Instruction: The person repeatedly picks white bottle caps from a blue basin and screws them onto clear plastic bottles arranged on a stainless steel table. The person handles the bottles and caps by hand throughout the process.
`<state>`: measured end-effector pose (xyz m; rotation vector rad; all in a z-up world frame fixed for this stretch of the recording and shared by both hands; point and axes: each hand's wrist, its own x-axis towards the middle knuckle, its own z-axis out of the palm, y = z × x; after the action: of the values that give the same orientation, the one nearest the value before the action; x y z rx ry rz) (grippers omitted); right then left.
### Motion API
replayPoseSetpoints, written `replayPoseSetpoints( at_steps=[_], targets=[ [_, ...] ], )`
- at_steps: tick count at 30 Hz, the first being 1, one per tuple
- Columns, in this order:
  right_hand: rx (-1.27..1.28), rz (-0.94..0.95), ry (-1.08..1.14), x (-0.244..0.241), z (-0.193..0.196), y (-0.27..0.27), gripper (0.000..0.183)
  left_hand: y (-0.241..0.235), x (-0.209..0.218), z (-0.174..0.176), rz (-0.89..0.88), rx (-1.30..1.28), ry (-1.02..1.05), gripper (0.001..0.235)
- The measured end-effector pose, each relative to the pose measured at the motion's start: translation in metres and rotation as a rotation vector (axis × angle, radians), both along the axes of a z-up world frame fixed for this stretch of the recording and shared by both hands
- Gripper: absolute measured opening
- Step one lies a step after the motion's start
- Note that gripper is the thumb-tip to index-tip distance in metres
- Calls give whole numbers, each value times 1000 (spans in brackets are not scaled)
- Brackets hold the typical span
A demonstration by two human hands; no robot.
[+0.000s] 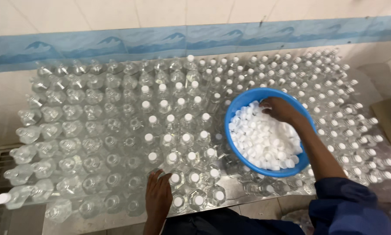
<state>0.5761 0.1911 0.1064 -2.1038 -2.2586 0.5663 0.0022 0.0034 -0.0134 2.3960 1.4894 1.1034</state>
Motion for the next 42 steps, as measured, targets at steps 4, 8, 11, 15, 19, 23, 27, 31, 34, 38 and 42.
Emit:
replayPoseSetpoints(
  at_steps=[4,8,11,15,19,23,27,31,34,38,42],
  targets=[
    [161,-32,-85,-15,-17,-18,37,-2,1,0,7,-25,13,26],
    [227,42,-356,-14,-42,-5,50,-2,3,4,7,-20,27,25],
    [232,5,-243,-28,-12,-2,43,-2,4,4,10,-37,26,27],
    [87,-213,329,-59,74,-5,36,-3,4,5,9,-37,49,23],
    [59,-176,574,-93,102,37,39,-2,7,5,32,-68,49,24],
    [50,-56,592,-138,71,106,33,-8,6,6,19,-71,59,24],
    [71,138,304,-175,13,199,47,-3,4,11,-12,-84,38,32],
    [28,97,307,-195,-30,258,38,0,3,7,-13,-100,40,31],
    [17,43,351,-198,-58,281,43,0,1,3,-22,-118,32,38],
    [-20,15,392,-195,-65,287,48,1,1,7,-23,-96,31,34],
    [-191,-198,581,-207,-33,274,43,3,1,12,-18,-122,15,31]
  ],
)
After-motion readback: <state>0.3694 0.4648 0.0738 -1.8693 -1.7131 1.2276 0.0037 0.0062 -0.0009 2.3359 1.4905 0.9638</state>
